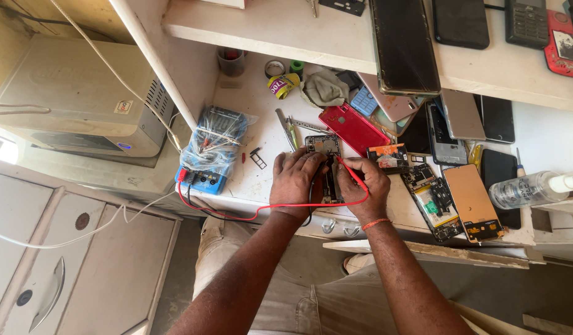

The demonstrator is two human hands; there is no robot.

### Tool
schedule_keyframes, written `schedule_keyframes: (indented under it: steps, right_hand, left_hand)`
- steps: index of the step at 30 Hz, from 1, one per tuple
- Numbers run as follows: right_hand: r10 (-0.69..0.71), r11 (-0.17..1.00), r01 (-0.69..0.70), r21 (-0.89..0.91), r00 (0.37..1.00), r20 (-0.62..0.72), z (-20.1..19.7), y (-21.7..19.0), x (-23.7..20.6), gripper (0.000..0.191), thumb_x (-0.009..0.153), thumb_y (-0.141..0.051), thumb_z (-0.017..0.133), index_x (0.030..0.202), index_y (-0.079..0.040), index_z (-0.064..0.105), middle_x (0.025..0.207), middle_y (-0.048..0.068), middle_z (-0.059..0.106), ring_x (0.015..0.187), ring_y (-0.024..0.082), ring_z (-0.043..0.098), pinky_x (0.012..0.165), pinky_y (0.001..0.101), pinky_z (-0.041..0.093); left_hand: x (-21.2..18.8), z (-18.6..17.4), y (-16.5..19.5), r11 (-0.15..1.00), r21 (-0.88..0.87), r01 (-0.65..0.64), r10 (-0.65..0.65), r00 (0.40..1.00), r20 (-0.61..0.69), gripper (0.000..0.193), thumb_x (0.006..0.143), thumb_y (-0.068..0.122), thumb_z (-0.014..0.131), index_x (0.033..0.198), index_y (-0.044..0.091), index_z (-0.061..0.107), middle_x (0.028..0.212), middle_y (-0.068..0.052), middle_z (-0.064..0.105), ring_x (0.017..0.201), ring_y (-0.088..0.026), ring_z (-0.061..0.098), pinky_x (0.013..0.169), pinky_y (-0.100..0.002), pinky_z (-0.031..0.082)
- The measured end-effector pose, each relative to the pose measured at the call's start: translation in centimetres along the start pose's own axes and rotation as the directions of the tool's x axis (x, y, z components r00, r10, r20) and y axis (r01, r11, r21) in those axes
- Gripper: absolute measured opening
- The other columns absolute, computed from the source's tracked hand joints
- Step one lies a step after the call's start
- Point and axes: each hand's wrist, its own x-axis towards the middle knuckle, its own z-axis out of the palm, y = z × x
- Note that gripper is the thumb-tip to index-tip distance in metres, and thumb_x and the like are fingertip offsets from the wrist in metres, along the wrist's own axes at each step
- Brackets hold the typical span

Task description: The person sits at a repair bench and uses multimeter probes to test the contacts of a disassembled phone motherboard, repositioning the probes on different points of the board and adjusting the phone frame between measurements.

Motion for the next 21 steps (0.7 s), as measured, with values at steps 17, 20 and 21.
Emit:
schedule_keyframes:
  steps: [17,20,21]
  right_hand:
    - [-0.019,1.000,0.019,0.024,1.000,-0.009,0.06,0.16,-0.01,0.010,0.088,-0.002,0.078,0.096,-0.003,0.072,0.094,0.010,0.077,0.082,0.014,0.074,0.073,0.0280,0.060]
    - [-0.026,0.999,0.026,0.030,1.000,-0.013,0.07,0.09,-0.02,0.010,0.088,-0.001,0.077,0.096,-0.003,0.072,0.095,0.010,0.077,0.083,0.014,0.074,0.074,0.0281,0.060]
    - [-0.018,1.000,0.019,0.023,1.000,-0.010,0.05,0.02,-0.01,0.010,0.088,-0.002,0.078,0.096,-0.003,0.072,0.095,0.010,0.077,0.082,0.014,0.074,0.073,0.0280,0.060]
  left_hand:
    - [0.05,-0.36,0.21,1.000,0.003,-0.005,0.005,1.000,0.010,0.031,0.098,0.026,0.062,0.127,0.016,0.064,0.132,-0.004,0.067,0.138,-0.028,0.049,0.118,-0.057,0.025]
    - [0.00,-0.33,0.22,1.000,0.001,-0.009,0.009,1.000,0.008,0.031,0.098,0.026,0.062,0.127,0.016,0.064,0.132,-0.004,0.067,0.139,-0.029,0.049,0.118,-0.057,0.025]
    - [-0.03,-0.32,0.23,1.000,0.000,-0.007,0.007,1.000,0.006,0.031,0.098,0.026,0.062,0.127,0.016,0.064,0.133,-0.004,0.067,0.139,-0.029,0.049,0.119,-0.057,0.025]
